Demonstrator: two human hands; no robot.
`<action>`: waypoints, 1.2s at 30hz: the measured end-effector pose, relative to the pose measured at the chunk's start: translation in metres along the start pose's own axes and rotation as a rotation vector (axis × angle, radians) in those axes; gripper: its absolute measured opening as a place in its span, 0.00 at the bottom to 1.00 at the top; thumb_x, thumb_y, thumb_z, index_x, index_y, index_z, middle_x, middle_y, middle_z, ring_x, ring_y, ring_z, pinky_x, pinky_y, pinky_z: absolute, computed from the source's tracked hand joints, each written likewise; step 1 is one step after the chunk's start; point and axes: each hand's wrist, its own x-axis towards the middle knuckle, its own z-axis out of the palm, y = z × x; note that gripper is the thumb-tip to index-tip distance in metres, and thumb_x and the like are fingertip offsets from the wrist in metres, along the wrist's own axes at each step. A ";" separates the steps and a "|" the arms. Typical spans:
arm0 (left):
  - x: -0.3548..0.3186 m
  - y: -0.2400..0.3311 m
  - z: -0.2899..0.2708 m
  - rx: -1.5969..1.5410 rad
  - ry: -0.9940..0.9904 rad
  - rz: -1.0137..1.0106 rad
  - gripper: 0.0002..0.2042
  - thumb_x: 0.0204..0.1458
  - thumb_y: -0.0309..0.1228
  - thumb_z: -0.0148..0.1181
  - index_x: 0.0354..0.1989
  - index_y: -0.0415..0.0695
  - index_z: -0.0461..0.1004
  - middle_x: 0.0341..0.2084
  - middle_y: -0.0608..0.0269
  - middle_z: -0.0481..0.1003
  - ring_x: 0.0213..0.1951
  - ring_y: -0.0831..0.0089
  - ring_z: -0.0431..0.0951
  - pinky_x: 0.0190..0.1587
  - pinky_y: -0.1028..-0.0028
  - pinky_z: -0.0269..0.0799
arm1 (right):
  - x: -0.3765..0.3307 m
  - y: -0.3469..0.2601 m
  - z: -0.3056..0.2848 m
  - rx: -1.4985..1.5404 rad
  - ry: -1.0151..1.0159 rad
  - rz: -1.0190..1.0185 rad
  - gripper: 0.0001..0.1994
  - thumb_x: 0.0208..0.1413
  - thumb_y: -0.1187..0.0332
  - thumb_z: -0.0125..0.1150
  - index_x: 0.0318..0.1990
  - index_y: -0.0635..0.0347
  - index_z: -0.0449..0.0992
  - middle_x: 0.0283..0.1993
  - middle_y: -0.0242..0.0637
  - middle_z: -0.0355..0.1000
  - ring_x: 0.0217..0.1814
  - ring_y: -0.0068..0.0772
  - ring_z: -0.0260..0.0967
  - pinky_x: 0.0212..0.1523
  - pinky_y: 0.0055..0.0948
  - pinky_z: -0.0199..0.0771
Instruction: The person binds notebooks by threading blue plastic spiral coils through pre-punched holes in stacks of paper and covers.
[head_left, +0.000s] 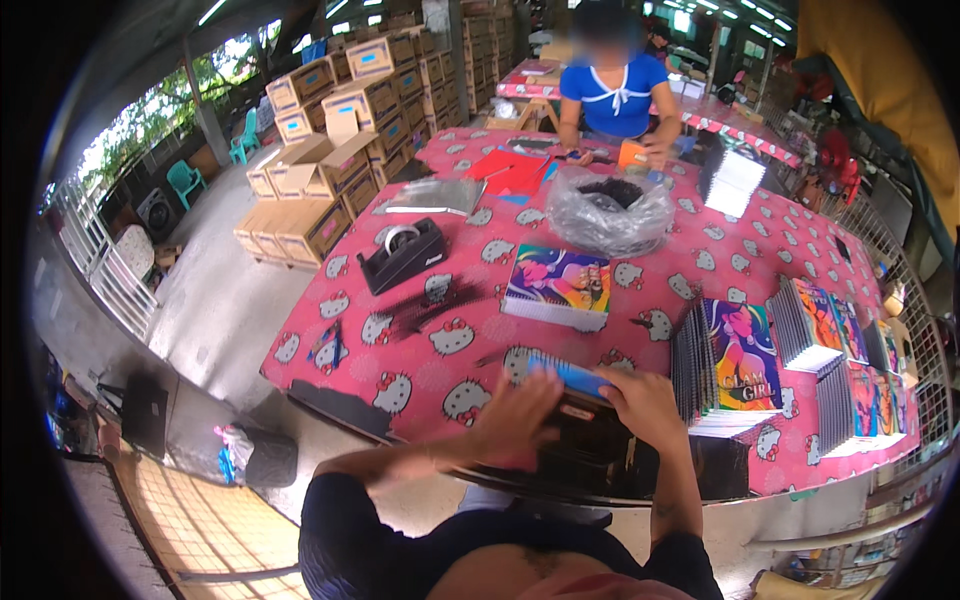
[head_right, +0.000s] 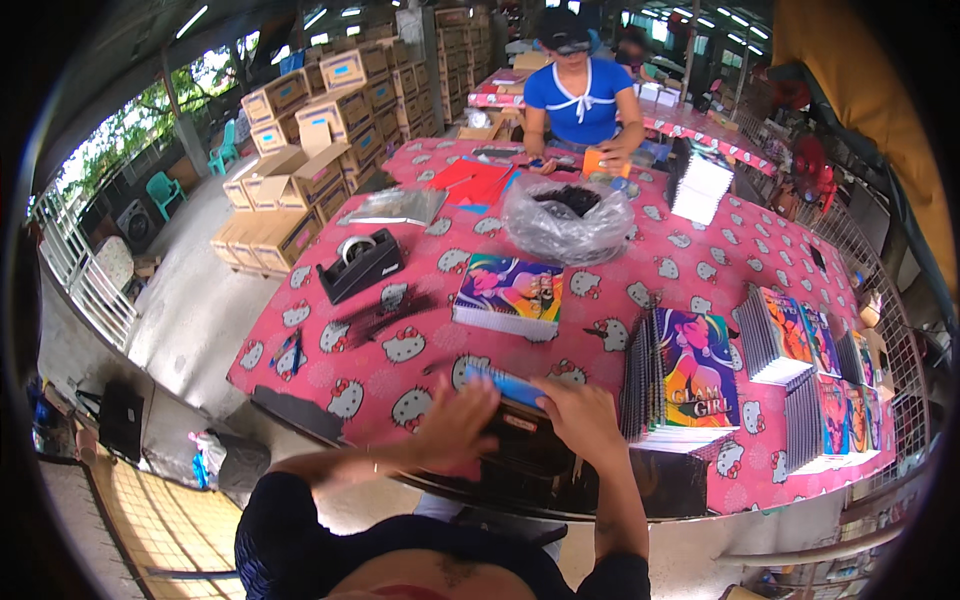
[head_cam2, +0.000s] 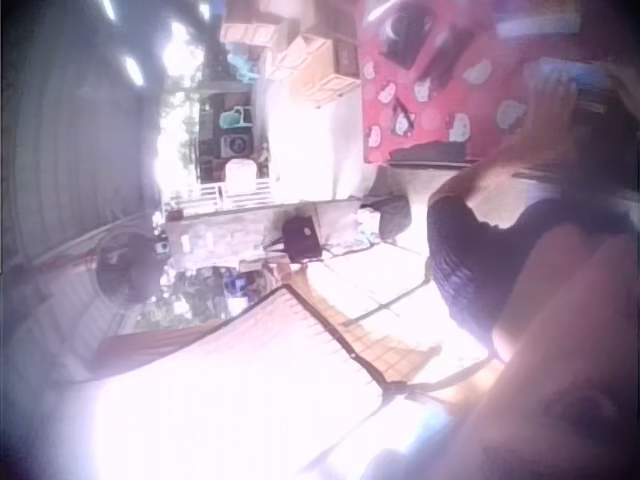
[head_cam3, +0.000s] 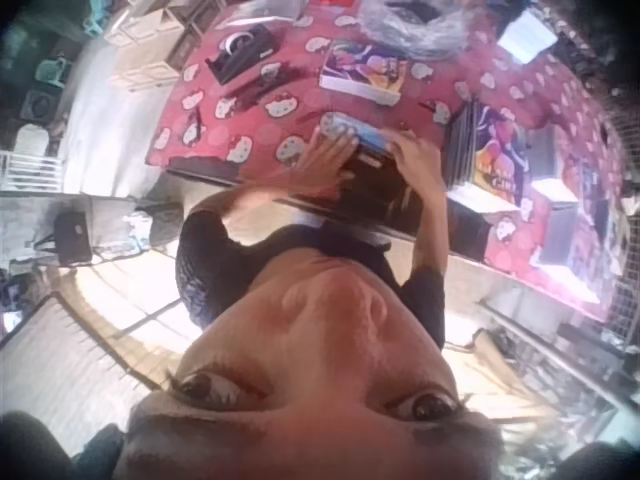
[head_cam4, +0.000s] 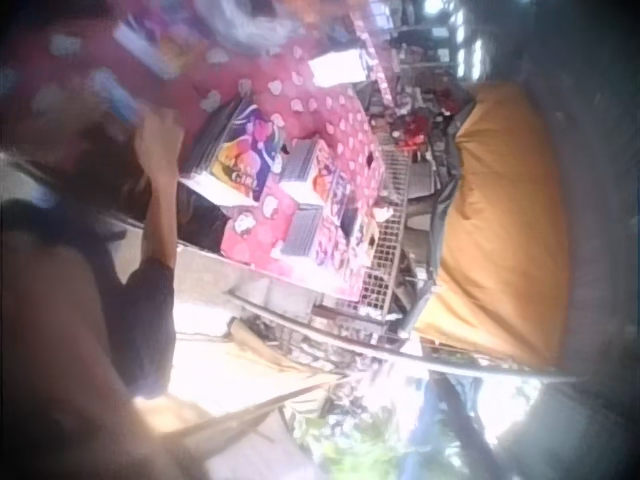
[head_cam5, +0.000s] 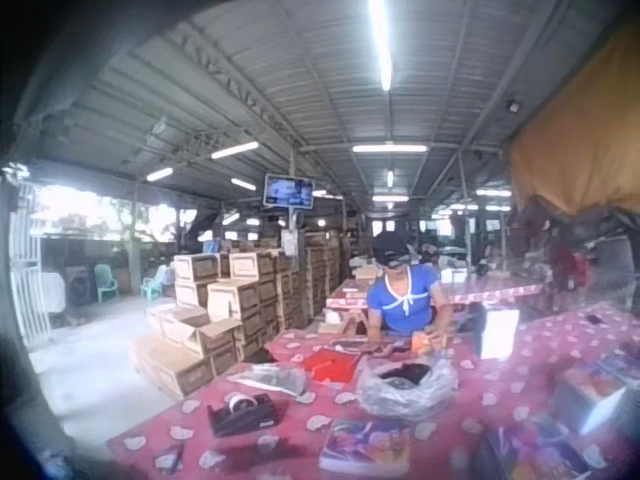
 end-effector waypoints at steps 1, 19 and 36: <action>-0.008 0.009 -0.010 -0.020 -0.097 0.037 0.41 0.56 0.56 0.58 0.71 0.39 0.58 0.71 0.46 0.58 0.72 0.50 0.57 0.67 0.34 0.51 | 0.000 0.002 0.000 0.008 0.011 -0.018 0.13 0.58 0.67 0.63 0.50 0.51 0.81 0.38 0.42 0.81 0.36 0.48 0.79 0.37 0.45 0.77; 0.048 -0.006 -0.016 0.070 0.158 0.087 0.40 0.60 0.56 0.54 0.72 0.38 0.58 0.73 0.48 0.57 0.75 0.55 0.53 0.73 0.44 0.43 | 0.005 -0.006 0.002 -0.013 -0.034 0.037 0.22 0.55 0.65 0.67 0.59 0.51 0.75 0.44 0.44 0.81 0.44 0.51 0.78 0.42 0.49 0.76; 0.073 -0.009 -0.013 0.020 0.191 0.089 0.42 0.57 0.58 0.55 0.69 0.33 0.60 0.69 0.39 0.61 0.72 0.46 0.58 0.71 0.39 0.43 | -0.021 0.017 0.047 0.744 0.351 0.218 0.18 0.54 0.76 0.72 0.52 0.62 0.76 0.37 0.38 0.81 0.41 0.23 0.77 0.43 0.25 0.75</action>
